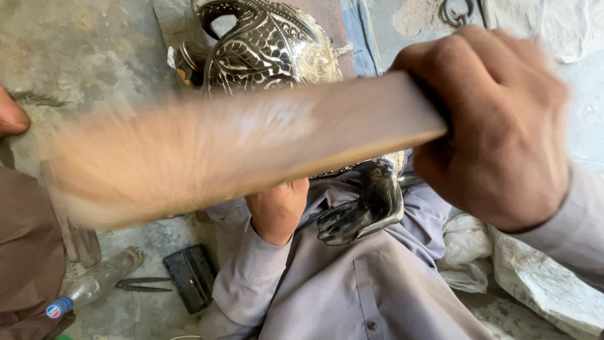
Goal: The person sits on the floor holding a chisel against an ornate brass animal figurine resting on their lap and strikes the chisel with a wooden mallet to emboss decorative patterns into the metal, repositioning the chisel across different areas of the figurine's body.
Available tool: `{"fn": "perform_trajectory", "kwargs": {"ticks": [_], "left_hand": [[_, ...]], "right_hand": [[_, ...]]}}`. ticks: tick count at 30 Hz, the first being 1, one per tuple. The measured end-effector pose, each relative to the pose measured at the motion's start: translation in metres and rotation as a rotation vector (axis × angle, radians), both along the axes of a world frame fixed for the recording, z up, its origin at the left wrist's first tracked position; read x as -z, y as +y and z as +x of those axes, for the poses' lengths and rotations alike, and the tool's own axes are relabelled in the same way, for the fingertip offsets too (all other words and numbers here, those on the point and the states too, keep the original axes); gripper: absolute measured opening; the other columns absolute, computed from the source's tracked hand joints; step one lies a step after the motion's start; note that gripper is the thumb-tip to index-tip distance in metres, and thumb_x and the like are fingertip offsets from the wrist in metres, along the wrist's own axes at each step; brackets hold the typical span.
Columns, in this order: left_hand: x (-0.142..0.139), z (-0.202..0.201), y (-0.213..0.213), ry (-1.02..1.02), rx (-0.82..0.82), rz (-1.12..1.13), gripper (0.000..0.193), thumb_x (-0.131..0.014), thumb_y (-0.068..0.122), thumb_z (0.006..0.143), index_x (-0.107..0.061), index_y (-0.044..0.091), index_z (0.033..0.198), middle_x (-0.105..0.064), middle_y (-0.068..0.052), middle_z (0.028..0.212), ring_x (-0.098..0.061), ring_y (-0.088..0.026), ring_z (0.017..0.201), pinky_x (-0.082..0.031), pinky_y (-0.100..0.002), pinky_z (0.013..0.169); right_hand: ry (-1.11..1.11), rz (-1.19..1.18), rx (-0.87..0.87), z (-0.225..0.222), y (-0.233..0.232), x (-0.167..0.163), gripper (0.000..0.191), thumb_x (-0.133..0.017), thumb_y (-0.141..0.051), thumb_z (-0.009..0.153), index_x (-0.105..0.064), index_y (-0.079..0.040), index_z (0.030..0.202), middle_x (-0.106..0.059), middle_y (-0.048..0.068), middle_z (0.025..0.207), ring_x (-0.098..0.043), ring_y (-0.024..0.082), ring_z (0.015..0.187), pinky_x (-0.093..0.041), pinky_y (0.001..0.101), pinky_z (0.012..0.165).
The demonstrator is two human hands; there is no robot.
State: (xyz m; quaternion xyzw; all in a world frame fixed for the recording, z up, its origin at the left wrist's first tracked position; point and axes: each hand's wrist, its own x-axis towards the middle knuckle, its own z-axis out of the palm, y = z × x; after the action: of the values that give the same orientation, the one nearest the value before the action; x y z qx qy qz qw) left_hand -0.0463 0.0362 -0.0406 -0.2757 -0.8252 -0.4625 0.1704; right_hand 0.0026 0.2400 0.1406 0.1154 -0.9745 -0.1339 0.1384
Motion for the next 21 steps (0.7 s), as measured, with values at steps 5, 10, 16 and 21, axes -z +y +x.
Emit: {"fn": "perform_trajectory", "kwargs": {"ticks": [5,10,16,21], "left_hand": [[-0.005,0.001,0.001,-0.111,0.041,0.076,0.013,-0.071,0.014,0.103,-0.068,0.005,0.111,-0.070,-0.015,0.099,-0.069,-0.039,0.088,-0.053,-0.047,0.076],[-0.013,0.000,0.002,-0.127,0.051,0.116,0.014,-0.070,0.014,0.106,-0.068,0.004,0.117,-0.071,-0.016,0.105,-0.070,-0.037,0.096,-0.056,-0.045,0.081],[-0.015,0.003,0.001,-0.142,0.014,0.132,0.019,-0.073,0.013,0.102,-0.067,0.003,0.117,-0.071,-0.017,0.107,-0.070,-0.038,0.098,-0.055,-0.045,0.084],[-0.006,0.004,-0.001,-0.158,-0.033,0.025,0.017,-0.074,0.009,0.098,-0.071,0.002,0.113,-0.072,-0.018,0.101,-0.069,-0.041,0.093,-0.053,-0.049,0.081]], "right_hand": [[-0.076,-0.185,0.054,-0.002,0.000,-0.001,0.040,-0.078,-0.001,0.082,-0.065,-0.008,0.119,-0.062,0.011,0.096,-0.061,0.031,0.085,-0.050,0.0412,0.075],[0.020,-0.040,0.022,-0.006,-0.011,-0.009,0.031,-0.083,-0.006,0.082,-0.068,-0.012,0.108,-0.062,0.006,0.087,-0.063,0.028,0.080,-0.050,0.0447,0.072],[0.025,0.096,0.028,-0.011,-0.012,-0.018,0.026,-0.085,-0.010,0.082,-0.070,-0.015,0.103,-0.063,0.003,0.081,-0.065,0.025,0.074,-0.049,0.0426,0.069],[-0.090,0.110,0.096,-0.011,-0.014,-0.023,0.024,-0.082,-0.013,0.090,-0.070,-0.018,0.110,-0.065,0.002,0.082,-0.064,0.025,0.073,-0.049,0.0405,0.069]]}}
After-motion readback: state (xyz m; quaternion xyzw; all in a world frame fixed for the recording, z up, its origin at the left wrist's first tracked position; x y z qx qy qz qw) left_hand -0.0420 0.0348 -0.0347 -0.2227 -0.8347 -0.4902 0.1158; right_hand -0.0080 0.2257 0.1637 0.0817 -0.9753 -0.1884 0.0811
